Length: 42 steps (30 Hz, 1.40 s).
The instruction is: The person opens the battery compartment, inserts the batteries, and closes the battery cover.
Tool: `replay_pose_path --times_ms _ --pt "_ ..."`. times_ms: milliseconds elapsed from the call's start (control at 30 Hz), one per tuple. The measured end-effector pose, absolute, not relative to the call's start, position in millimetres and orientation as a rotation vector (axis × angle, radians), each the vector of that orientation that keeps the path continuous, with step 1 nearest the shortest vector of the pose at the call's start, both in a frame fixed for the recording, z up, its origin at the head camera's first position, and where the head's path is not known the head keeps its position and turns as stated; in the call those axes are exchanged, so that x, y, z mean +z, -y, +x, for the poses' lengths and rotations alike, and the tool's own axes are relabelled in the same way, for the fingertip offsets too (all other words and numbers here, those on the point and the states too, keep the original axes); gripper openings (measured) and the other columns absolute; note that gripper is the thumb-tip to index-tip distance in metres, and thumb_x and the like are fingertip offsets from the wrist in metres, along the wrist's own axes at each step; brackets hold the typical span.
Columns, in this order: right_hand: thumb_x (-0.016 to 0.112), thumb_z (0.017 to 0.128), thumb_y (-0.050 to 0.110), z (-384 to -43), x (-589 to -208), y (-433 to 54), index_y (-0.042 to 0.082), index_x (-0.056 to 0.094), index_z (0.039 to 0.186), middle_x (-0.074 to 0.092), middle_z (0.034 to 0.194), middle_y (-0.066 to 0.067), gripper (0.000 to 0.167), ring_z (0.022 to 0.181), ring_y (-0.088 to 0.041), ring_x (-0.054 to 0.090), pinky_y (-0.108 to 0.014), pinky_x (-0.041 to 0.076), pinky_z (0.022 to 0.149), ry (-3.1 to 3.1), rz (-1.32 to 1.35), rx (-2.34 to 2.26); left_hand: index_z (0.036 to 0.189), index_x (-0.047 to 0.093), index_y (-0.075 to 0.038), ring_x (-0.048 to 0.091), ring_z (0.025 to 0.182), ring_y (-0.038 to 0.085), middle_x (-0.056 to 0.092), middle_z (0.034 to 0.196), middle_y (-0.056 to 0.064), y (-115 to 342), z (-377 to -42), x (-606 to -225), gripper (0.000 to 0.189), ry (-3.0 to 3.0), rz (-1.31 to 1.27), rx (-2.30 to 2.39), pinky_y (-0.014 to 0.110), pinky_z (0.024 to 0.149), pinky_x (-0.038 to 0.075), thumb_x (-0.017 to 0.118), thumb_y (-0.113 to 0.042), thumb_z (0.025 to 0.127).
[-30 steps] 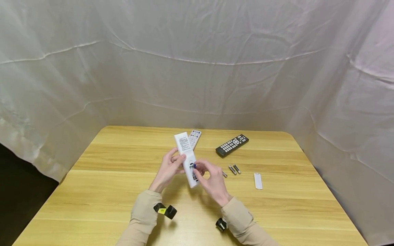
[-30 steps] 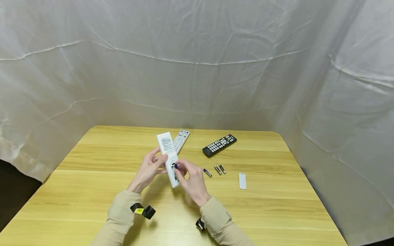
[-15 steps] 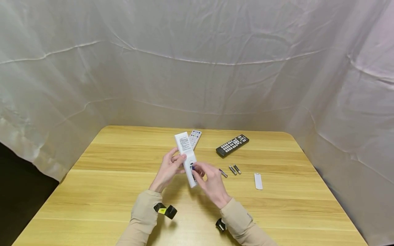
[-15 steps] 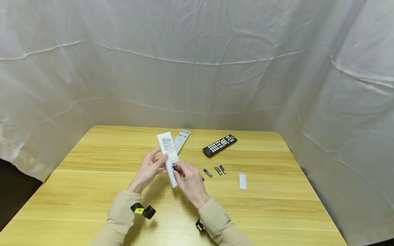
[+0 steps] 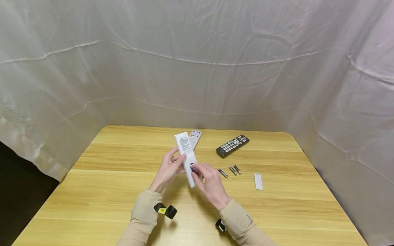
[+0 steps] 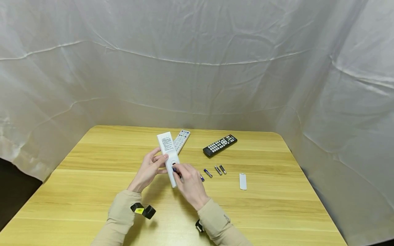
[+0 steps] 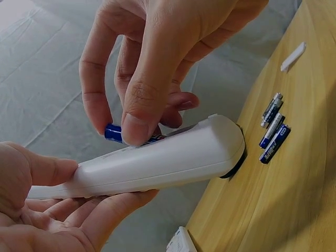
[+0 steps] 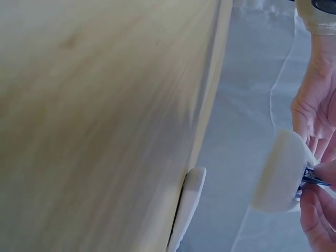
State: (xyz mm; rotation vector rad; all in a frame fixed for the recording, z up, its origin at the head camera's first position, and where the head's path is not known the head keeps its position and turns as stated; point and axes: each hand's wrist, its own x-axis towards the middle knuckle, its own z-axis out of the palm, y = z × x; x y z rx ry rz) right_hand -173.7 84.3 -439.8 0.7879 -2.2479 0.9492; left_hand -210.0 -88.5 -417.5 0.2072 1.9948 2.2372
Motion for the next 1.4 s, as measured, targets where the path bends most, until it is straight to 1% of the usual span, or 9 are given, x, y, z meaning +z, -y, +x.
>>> replay_pose_path --times_ms 233,367,500,700,867,1100,1267,1400 --pt "0.078 0.081 -0.003 -174.7 -439.2 -85.4 0.001 0.072 0.104 0.073 0.088 -0.009 0.024 0.072 -0.014 0.067 -0.02 0.06 0.062 2.256 0.801 0.948 0.151 0.04 -0.001 0.074 0.098 0.029 0.059 0.13 0.038 88.5 -210.4 -418.0 0.047 -1.992 0.219 2.236 0.04 0.081 0.066 0.046 -0.004 0.105" --pt "0.079 0.082 -0.001 -176.2 -439.5 -86.9 0.002 0.072 0.105 0.071 0.089 -0.007 0.024 0.073 -0.013 0.066 -0.023 0.06 0.063 2.258 0.806 0.945 0.15 0.04 -0.001 0.074 0.097 0.027 0.059 0.13 0.038 88.6 -210.7 -418.6 0.047 -1.983 0.22 2.24 0.039 0.08 0.066 0.047 -0.004 0.104" --pt "0.079 0.082 0.0 -177.7 -440.3 -88.0 0.003 0.073 0.104 0.07 0.088 -0.005 0.022 0.073 -0.012 0.064 -0.025 0.059 0.061 2.247 0.822 0.95 0.151 0.039 -0.001 0.075 0.096 0.025 0.06 0.13 0.038 89.0 -210.8 -418.9 0.047 -1.968 0.22 2.247 0.038 0.079 0.066 0.047 -0.005 0.104" --pt "0.078 0.084 0.001 -180.1 -441.1 -89.5 0.002 0.074 0.103 0.07 0.091 -0.006 0.02 0.071 -0.01 0.059 -0.021 0.055 0.056 2.226 0.847 0.941 0.151 0.038 -0.001 0.075 0.094 0.022 0.059 0.131 0.038 89.8 -211.5 -419.2 0.048 -1.944 0.228 2.254 0.036 0.079 0.066 0.048 -0.006 0.105" --pt "0.078 0.084 0.001 -180.7 -440.8 -90.7 0.002 0.075 0.103 0.069 0.09 -0.005 0.02 0.071 -0.01 0.059 -0.018 0.053 0.057 2.214 0.863 0.922 0.151 0.038 -0.001 0.075 0.091 0.02 0.06 0.13 0.037 90.5 -211.0 -420.1 0.048 -1.912 0.251 2.277 0.036 0.078 0.066 0.049 -0.007 0.105" --pt "0.079 0.082 0.0 -181.1 -441.5 -91.7 0.0 0.076 0.104 0.069 0.09 -0.006 0.022 0.073 -0.011 0.06 -0.015 0.053 0.06 2.184 0.882 0.9 0.15 0.037 0.004 0.075 0.085 0.015 0.069 0.12 0.03 91.0 -209.5 -421.9 0.05 -1.892 0.321 2.326 0.035 0.075 0.066 0.051 -0.008 0.104" --pt "0.08 0.079 -0.002 -180.9 -441.4 -92.2 -0.001 0.077 0.105 0.07 0.092 -0.007 0.026 0.078 -0.014 0.063 -0.017 0.056 0.065 2.177 0.897 0.88 0.151 0.037 0.0 0.075 0.085 0.014 0.064 0.126 0.035 90.3 -210.3 -420.3 0.049 -1.879 0.269 2.309 0.035 0.077 0.066 0.049 -0.007 0.104" --pt "0.081 0.078 -0.003 -180.8 -441.2 -92.6 -0.001 0.077 0.105 0.07 0.093 -0.007 0.027 0.081 -0.016 0.065 -0.018 0.058 0.068 2.179 0.909 0.844 0.152 0.037 -0.001 0.075 0.086 0.015 0.06 0.13 0.038 89.9 -210.5 -418.5 0.048 -1.878 0.229 2.295 0.036 0.078 0.066 0.047 -0.006 0.105"
